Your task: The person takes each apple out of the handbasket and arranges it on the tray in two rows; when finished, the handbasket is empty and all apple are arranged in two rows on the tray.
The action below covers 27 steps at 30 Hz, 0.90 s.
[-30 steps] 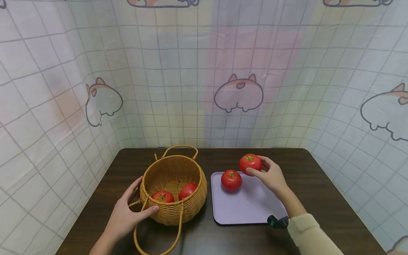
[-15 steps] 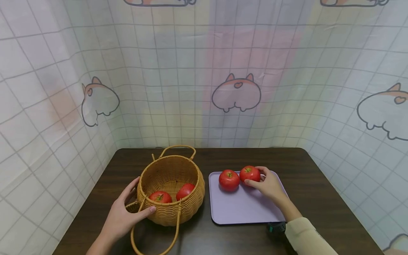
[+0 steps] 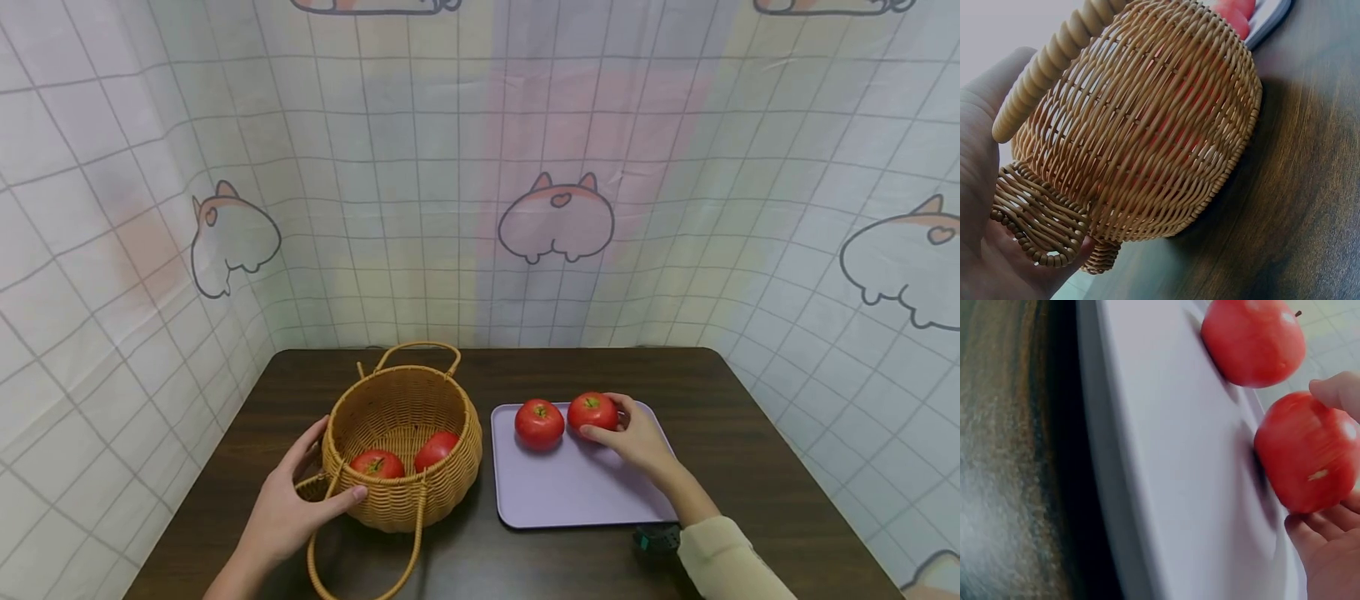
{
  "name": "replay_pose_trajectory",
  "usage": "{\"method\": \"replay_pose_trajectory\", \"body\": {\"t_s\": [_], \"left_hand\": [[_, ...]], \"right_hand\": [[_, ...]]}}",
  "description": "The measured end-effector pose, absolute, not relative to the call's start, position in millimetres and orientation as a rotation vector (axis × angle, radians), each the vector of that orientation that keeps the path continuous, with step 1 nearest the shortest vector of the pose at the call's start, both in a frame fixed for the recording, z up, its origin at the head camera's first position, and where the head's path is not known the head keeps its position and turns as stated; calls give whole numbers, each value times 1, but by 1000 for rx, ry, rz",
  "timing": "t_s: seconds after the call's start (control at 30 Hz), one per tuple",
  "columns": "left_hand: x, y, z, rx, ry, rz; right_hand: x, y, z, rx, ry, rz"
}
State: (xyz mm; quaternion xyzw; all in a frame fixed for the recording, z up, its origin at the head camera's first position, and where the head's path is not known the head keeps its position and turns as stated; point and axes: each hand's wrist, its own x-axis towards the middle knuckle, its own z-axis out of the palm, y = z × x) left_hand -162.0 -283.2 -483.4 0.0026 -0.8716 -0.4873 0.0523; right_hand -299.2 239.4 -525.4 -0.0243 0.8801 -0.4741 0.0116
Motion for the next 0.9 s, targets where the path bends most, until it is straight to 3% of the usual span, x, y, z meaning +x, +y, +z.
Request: {"method": "replay_pose_trajectory", "body": {"t_s": [0.5, 0.9], "left_hand": [[-162, -283, -484, 8, -2657, -1494], [-163, -283, -482, 29, -2654, -1504]], "right_hand": [[-298, 245, -513, -206, 2757, -1623], [-303, 230, -462, -415, 2797, -1612]]}}
